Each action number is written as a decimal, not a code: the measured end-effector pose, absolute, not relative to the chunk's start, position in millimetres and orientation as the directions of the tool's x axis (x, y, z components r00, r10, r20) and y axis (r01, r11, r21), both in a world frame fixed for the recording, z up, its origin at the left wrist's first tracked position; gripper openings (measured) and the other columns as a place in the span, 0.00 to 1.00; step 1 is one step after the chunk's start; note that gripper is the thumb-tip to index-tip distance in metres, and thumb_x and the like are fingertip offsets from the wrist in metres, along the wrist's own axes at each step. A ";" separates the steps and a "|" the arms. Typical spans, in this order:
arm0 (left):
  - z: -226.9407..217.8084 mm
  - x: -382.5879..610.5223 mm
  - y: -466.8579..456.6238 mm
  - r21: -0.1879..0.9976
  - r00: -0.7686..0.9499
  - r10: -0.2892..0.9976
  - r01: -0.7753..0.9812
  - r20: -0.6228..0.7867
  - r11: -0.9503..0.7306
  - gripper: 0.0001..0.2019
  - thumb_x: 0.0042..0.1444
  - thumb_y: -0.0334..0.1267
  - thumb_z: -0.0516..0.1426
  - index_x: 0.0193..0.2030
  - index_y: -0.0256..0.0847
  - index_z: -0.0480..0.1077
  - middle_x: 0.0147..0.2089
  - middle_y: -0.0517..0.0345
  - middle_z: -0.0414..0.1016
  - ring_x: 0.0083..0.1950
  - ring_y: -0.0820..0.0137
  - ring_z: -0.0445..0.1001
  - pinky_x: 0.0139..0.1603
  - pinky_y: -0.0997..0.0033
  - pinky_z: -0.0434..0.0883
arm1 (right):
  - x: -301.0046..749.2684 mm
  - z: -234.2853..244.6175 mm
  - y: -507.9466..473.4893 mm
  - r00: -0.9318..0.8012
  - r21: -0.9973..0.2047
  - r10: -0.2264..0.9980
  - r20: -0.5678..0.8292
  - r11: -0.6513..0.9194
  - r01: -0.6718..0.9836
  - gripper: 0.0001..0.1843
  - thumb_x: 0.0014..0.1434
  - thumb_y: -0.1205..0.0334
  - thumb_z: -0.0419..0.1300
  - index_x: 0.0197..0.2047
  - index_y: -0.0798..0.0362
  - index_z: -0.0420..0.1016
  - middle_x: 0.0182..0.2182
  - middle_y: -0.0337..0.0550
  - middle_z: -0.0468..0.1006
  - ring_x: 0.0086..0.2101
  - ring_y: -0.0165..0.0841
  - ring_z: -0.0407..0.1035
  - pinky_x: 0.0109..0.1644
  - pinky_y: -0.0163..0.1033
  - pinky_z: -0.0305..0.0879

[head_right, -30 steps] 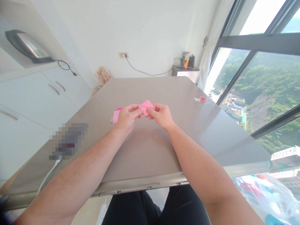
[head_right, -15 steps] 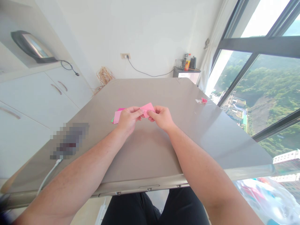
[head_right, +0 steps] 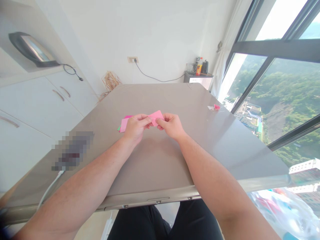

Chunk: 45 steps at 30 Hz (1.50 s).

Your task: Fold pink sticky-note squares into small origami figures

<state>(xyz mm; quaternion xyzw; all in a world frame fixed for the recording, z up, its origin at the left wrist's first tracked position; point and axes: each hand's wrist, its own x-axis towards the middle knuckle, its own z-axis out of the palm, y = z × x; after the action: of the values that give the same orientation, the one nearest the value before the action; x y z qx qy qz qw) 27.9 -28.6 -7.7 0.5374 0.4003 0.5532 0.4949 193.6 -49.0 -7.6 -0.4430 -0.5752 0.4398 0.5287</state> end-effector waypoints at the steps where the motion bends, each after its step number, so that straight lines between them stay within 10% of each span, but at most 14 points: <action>1: -7.8 27.9 -28.8 0.975 0.070 0.977 -0.116 0.200 -0.191 0.06 0.47 0.39 0.66 0.27 0.39 0.77 0.27 0.55 0.78 0.30 0.71 0.72 0.33 0.69 0.67 | 193.2 -7.2 -49.2 -0.049 -0.974 0.974 0.220 0.222 0.042 0.10 0.53 0.55 0.66 0.28 0.53 0.76 0.26 0.41 0.79 0.29 0.32 0.74 0.37 0.40 0.72; 19: -6.1 31.6 -33.1 0.978 0.152 0.966 -0.015 0.208 -0.208 0.06 0.51 0.39 0.62 0.29 0.39 0.73 0.27 0.59 0.73 0.29 0.73 0.68 0.31 0.71 0.65 | 191.6 -7.1 -51.7 -0.018 -0.945 0.960 0.279 0.278 0.169 0.09 0.53 0.59 0.63 0.24 0.52 0.73 0.22 0.36 0.74 0.26 0.29 0.66 0.31 0.37 0.60; 45: -11.9 27.4 -25.8 0.982 0.097 0.978 0.012 0.186 -0.188 0.08 0.49 0.40 0.64 0.28 0.39 0.73 0.27 0.59 0.73 0.27 0.73 0.67 0.31 0.70 0.65 | 195.6 -2.0 -48.6 -0.006 -0.993 0.996 0.091 0.091 0.069 0.08 0.52 0.57 0.68 0.28 0.54 0.80 0.25 0.42 0.79 0.26 0.30 0.72 0.34 0.38 0.72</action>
<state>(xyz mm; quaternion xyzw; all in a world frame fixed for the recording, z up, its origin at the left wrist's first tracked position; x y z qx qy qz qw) 27.4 -25.8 -11.9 0.5733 0.4316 0.5150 0.4688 195.6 -48.6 -2.0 -0.4930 -0.5400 0.4599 0.5039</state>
